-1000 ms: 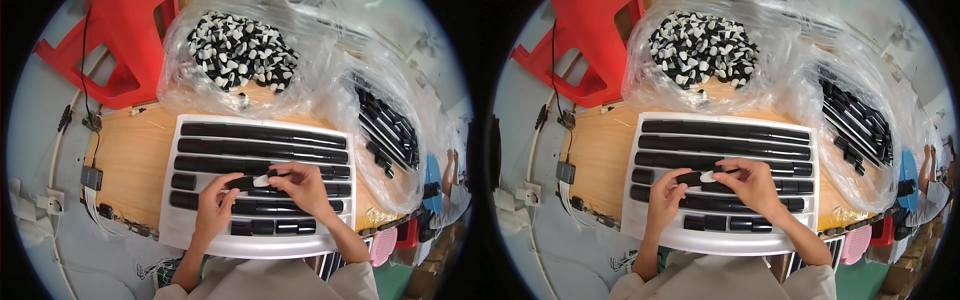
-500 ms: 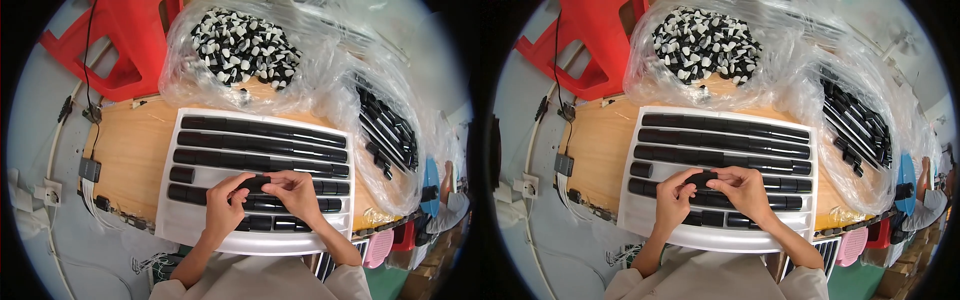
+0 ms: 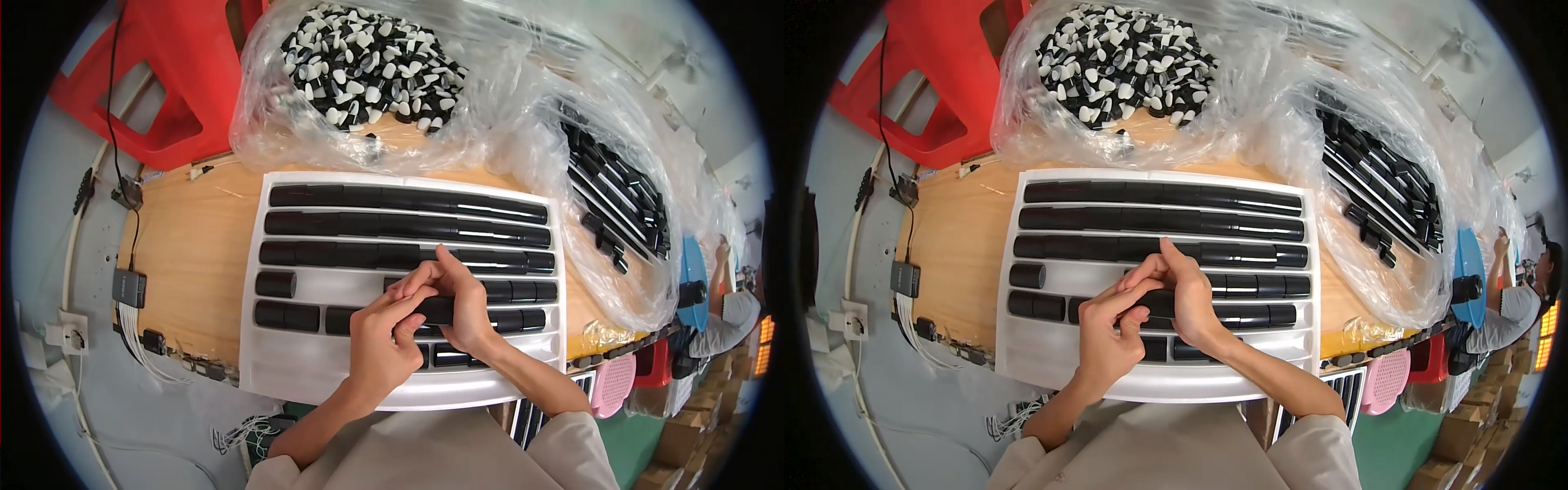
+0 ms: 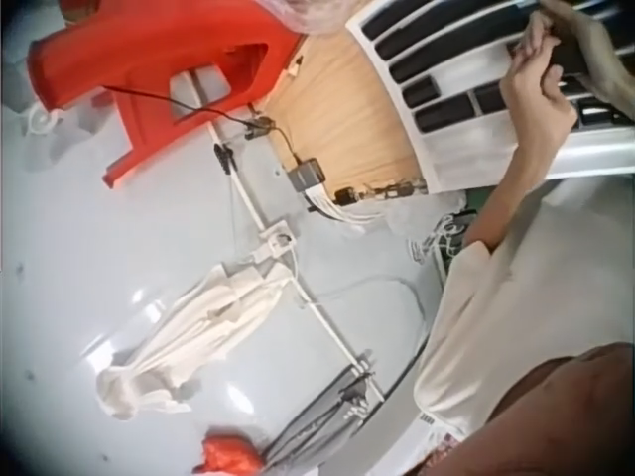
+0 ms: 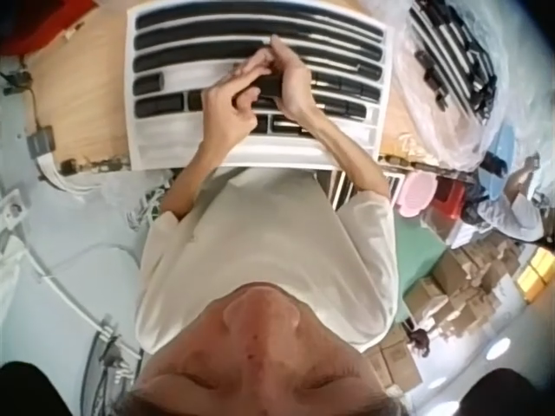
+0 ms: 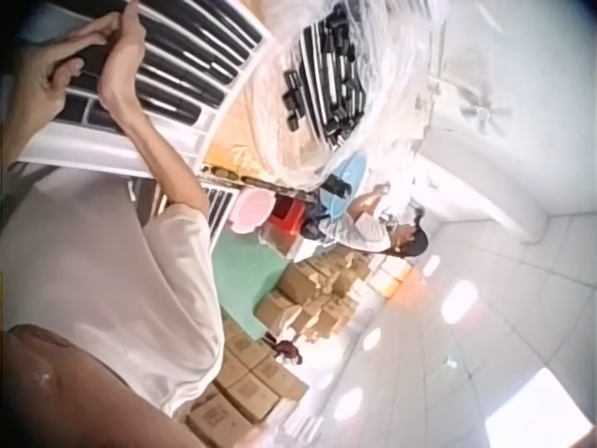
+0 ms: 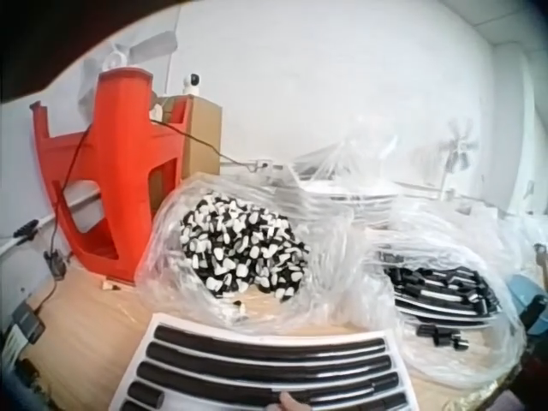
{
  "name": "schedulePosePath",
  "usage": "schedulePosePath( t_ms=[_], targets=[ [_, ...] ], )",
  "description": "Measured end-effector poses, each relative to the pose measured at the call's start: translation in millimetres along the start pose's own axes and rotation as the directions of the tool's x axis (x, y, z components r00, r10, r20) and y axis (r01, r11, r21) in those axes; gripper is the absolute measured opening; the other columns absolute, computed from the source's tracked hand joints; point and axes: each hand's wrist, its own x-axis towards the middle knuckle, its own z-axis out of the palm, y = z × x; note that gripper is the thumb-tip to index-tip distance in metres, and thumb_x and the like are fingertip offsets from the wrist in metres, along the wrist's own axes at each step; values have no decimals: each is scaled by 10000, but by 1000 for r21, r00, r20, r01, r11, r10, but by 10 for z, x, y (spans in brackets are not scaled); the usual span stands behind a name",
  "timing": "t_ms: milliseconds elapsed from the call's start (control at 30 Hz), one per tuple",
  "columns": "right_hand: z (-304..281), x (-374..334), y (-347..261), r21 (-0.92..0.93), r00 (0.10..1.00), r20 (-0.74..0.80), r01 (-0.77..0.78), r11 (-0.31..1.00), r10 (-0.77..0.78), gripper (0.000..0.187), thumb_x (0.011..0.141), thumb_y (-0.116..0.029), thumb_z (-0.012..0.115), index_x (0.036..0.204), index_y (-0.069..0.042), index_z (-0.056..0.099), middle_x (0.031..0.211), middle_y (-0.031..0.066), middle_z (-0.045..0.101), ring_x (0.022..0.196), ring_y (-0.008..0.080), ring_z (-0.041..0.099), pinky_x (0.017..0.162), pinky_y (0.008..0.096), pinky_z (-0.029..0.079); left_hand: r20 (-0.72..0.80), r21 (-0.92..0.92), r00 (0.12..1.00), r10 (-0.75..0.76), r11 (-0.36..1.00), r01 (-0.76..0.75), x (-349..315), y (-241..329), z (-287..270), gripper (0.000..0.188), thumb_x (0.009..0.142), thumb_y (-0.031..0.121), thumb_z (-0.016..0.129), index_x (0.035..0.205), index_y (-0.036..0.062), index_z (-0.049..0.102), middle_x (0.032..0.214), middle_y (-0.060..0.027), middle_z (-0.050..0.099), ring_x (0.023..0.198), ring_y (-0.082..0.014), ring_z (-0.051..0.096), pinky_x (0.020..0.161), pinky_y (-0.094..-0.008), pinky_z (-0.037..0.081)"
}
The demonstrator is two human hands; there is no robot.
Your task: Insert small white components into black plastic housings and arrange them in an assembly tray.
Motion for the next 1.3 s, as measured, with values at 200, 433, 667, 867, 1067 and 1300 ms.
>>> schedulePosePath(
  t_ms=[200,433,667,867,1067,1300],
  targets=[
    [117,44,-109,-87,996,89,-18,996,26,532,1032,-443,312,1101,-4,603,1014,94,618,979,187,580,903,316,447,-53,-171,995,-84,982,74,-8,-138,-151,313,794,-141,586,1040,27,682,1014,-139,672,862,-242,675,719,-279,544],
    [267,159,-62,-750,942,313,325,576,-124,376,780,-7,756,1139,-34,647,976,64,669,795,163,612,771,293,516,-177,283,977,120,957,-66,-117,-359,-647,372,739,-163,552,1039,34,654,1222,-138,594,1099,-327,587,910,-373,476],
    [495,461,319,-833,877,390,466,299,-281,354,725,-57,781,1065,-37,683,1107,115,660,764,269,650,721,353,548,-593,184,805,33,978,96,-381,-563,-1103,422,731,-129,420,1069,21,623,1177,-168,565,1143,-324,528,938,-376,443],
    [554,527,202,-809,903,404,427,404,-144,327,779,-171,798,1040,1,701,1183,159,642,801,234,703,714,338,578,-488,328,872,46,935,135,-370,-522,-975,346,748,-123,480,1019,25,637,1100,-161,596,1060,-326,558,927,-392,435],
    [105,1443,-555,-911,807,145,335,241,-573,256,902,-249,667,895,0,727,722,100,698,584,128,609,542,274,469,-108,567,993,45,824,24,-202,-309,-364,258,816,116,693,1068,73,661,1060,-81,603,1006,-284,538,855,-420,393],
    [-437,2575,-525,-927,902,239,322,192,-358,342,811,-338,712,1019,-69,737,917,168,721,867,336,688,797,392,536,-30,555,999,-11,831,26,-85,-298,109,495,800,179,763,1235,22,587,1146,-119,536,953,-273,593,846,-424,423]
  ],
)
